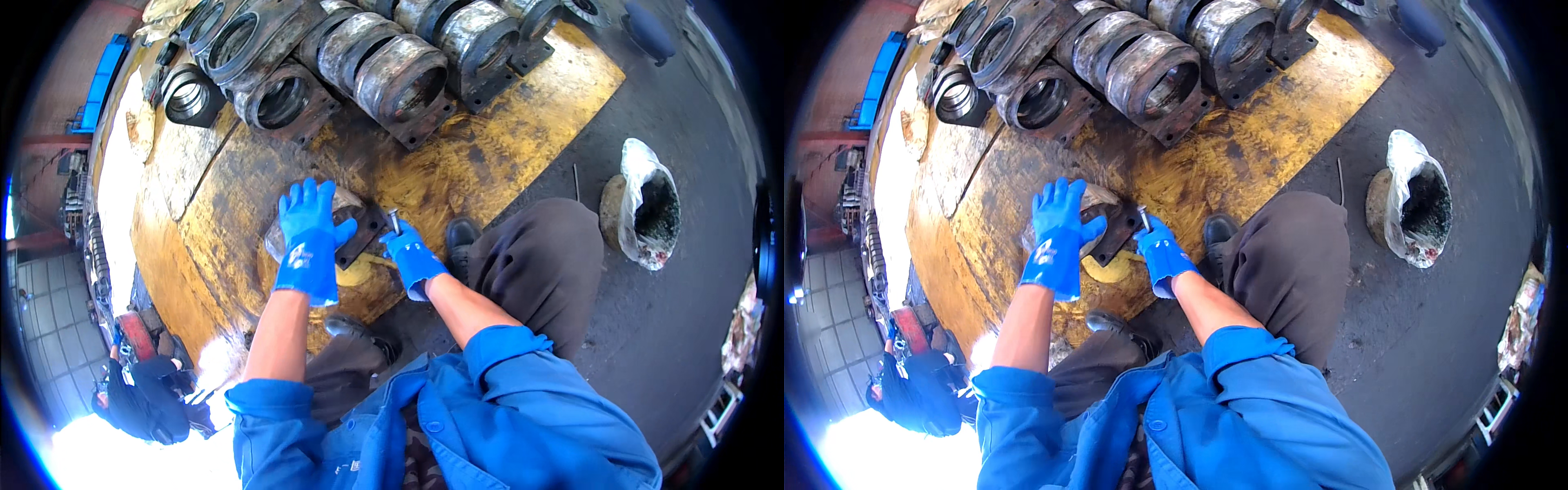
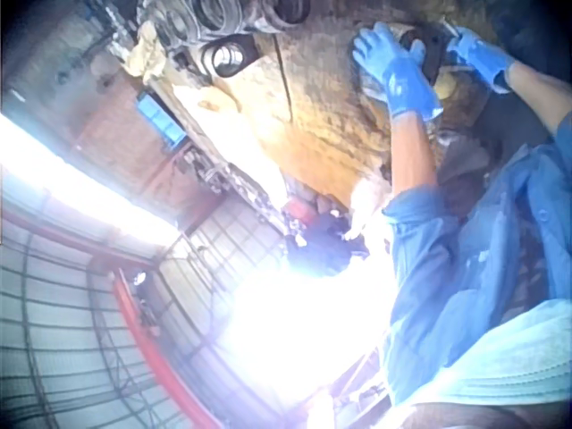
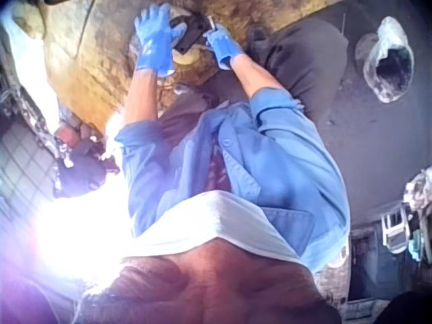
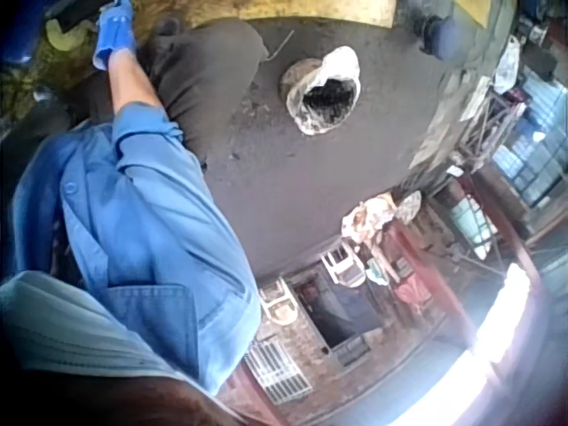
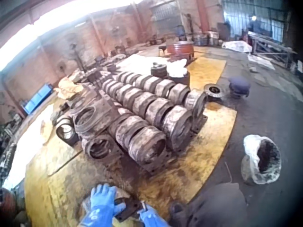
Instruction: The person cleans a heavy mechanical component by using a scraping tool to remove debris from its surface and then wipes the interior and exterior with a large bundle of waste material.
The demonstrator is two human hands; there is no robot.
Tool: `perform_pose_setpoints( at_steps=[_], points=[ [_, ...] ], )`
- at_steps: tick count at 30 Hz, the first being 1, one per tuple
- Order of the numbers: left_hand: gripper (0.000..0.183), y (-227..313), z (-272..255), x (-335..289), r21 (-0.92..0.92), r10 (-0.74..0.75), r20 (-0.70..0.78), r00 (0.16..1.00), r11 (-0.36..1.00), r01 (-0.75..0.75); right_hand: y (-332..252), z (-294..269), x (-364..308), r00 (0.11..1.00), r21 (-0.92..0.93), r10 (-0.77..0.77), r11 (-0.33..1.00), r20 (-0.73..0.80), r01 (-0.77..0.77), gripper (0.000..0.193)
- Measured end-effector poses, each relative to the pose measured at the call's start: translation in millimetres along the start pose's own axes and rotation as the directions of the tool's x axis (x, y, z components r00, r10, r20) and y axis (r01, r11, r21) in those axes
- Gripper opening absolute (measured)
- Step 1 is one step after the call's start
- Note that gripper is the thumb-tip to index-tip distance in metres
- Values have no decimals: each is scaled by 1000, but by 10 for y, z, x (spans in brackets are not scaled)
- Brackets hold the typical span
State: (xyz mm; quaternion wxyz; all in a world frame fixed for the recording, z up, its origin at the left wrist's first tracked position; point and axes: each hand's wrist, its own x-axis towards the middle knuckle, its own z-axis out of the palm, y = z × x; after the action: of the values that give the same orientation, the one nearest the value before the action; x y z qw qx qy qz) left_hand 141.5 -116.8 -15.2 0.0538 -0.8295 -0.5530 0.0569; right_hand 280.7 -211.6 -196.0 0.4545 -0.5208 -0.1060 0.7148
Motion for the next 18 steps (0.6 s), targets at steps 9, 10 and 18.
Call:
perform_pose_setpoints(
  at_steps=[9,10,18],
  points=[
    [64,-227,37,615,-52,-363,488,794,896,442,188,-266,405,951,-62,16,997,-310,-38,39],
    [59,-327,135,619,-118,-367,463,807,877,467,185,-249,397,941,-81,22,995,-338,-53,40],
    [55,-538,222,417,-275,-323,292,900,873,402,195,-125,312,911,-37,-83,997,-404,74,39]
  ],
)
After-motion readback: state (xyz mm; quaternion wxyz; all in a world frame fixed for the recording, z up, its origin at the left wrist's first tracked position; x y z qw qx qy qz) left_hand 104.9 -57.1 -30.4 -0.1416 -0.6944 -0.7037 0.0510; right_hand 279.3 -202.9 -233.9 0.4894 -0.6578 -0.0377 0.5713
